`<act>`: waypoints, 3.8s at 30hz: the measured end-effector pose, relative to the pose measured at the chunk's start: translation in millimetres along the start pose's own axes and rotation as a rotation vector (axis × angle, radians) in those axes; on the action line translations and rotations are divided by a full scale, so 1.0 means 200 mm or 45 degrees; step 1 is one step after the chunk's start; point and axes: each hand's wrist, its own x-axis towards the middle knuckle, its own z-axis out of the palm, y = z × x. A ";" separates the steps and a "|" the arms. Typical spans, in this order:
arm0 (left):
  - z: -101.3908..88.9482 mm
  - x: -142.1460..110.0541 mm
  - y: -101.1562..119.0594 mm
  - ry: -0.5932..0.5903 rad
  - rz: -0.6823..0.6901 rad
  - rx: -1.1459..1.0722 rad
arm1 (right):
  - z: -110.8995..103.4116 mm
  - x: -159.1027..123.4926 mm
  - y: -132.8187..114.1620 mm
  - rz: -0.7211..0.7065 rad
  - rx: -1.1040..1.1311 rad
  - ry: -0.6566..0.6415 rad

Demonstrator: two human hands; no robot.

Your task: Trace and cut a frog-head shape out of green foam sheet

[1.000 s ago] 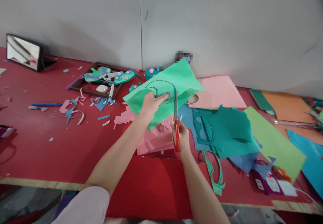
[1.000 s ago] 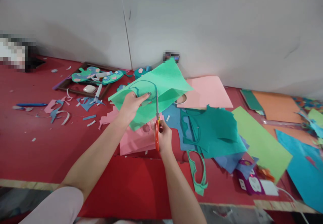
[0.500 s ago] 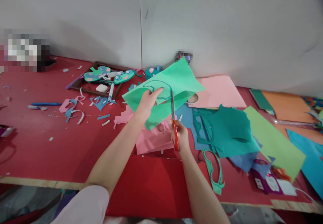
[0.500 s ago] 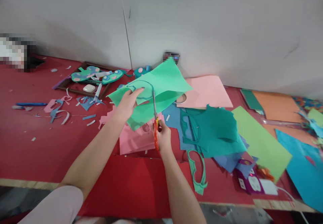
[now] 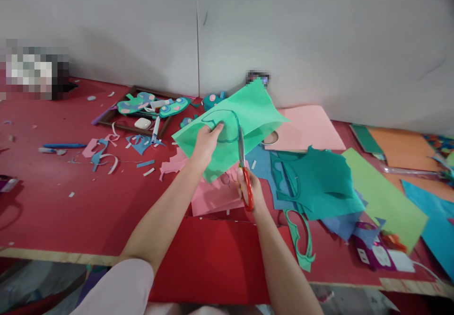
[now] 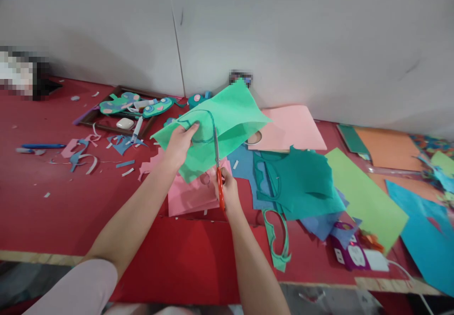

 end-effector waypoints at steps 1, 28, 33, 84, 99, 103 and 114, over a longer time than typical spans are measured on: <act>0.00 0.00 0.01 -0.007 0.021 0.001 | 0.00 0.00 0.00 0.002 0.000 -0.004; 0.05 -0.09 0.11 -0.092 0.255 0.502 | -0.04 0.00 -0.05 -0.103 0.145 -0.113; 0.05 -0.10 0.11 -0.114 0.233 0.433 | -0.03 0.00 -0.04 -0.115 0.184 -0.097; 0.02 -0.08 0.11 -0.210 0.307 0.475 | -0.04 0.01 -0.04 -0.009 0.053 0.093; 0.02 -0.07 0.14 -0.191 0.257 0.524 | -0.04 -0.01 -0.05 -0.016 0.042 0.034; 0.01 -0.07 0.15 -0.199 0.232 0.569 | -0.04 -0.01 -0.04 -0.034 0.004 0.020; 0.01 -0.06 0.14 -0.206 0.299 0.533 | -0.03 -0.01 -0.04 -0.028 -0.024 0.042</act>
